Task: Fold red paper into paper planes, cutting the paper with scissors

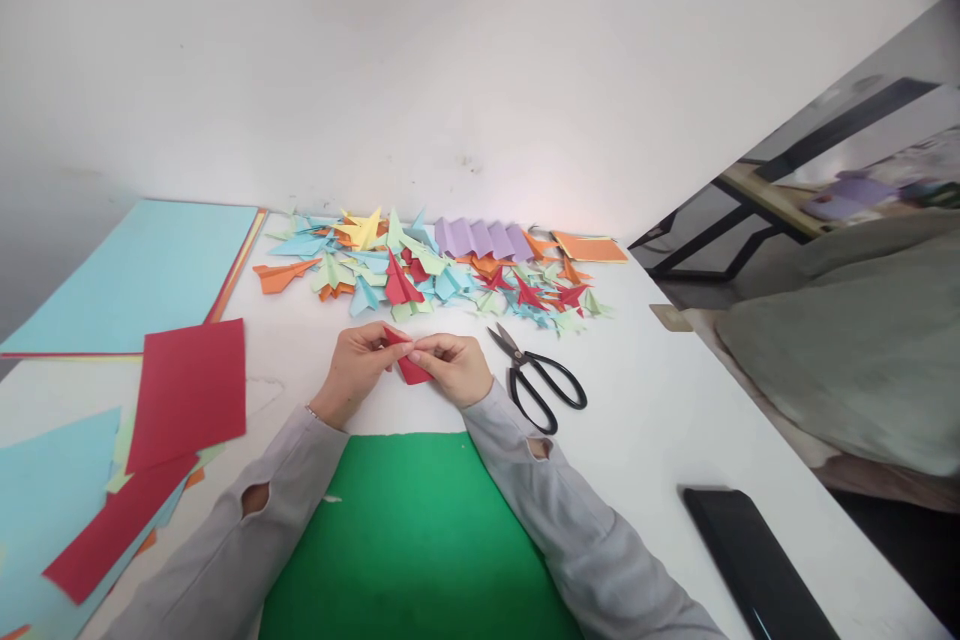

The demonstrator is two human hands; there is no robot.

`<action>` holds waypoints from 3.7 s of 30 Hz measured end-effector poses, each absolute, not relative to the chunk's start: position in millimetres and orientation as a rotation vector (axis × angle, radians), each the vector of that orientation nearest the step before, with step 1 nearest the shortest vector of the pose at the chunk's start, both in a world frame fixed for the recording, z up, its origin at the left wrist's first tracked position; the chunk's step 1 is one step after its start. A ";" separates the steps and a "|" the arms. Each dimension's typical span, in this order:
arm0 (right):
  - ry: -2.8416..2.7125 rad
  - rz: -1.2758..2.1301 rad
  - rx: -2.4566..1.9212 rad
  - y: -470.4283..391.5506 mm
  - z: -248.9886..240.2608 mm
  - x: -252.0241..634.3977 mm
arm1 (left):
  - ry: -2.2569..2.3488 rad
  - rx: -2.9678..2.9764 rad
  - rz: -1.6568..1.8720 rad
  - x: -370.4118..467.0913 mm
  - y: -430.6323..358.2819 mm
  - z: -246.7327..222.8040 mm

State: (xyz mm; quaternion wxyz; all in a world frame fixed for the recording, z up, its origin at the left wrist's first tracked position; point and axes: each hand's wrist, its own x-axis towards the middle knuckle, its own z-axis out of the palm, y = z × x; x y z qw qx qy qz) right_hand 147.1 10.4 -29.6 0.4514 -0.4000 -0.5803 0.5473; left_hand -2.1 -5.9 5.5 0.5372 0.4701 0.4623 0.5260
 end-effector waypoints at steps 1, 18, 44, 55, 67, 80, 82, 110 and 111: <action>-1.418 1.364 -0.985 10.6 -29.6 147.3 | 1.094 1.118 1.247 -1.9 -6.1 5.6; -1.212 1.487 -0.976 12.7 -20.0 150.6 | 1.134 1.065 1.149 0.3 -7.8 9.2; -1.219 1.337 -0.958 17.5 -21.8 151.3 | 1.232 1.663 1.054 2.5 -8.4 0.8; -1.052 1.346 -0.969 22.4 -32.0 152.2 | 1.215 1.685 0.978 4.7 -8.8 -1.1; -1.034 1.368 -0.949 20.8 -29.8 151.9 | 1.186 1.695 0.934 3.2 -9.0 -1.1; -1.255 1.467 -0.861 14.7 -18.1 153.1 | 1.129 1.215 1.137 2.8 -5.2 -1.9; -1.258 1.455 -0.868 14.5 -18.7 152.9 | 1.170 1.248 1.112 3.1 -5.7 -1.6; -1.190 1.420 -0.793 16.1 -22.0 152.1 | 1.036 1.324 1.107 -1.0 -9.1 10.2; -1.196 1.421 -0.793 16.2 -21.8 152.3 | 1.038 1.305 1.118 -0.4 -9.1 9.6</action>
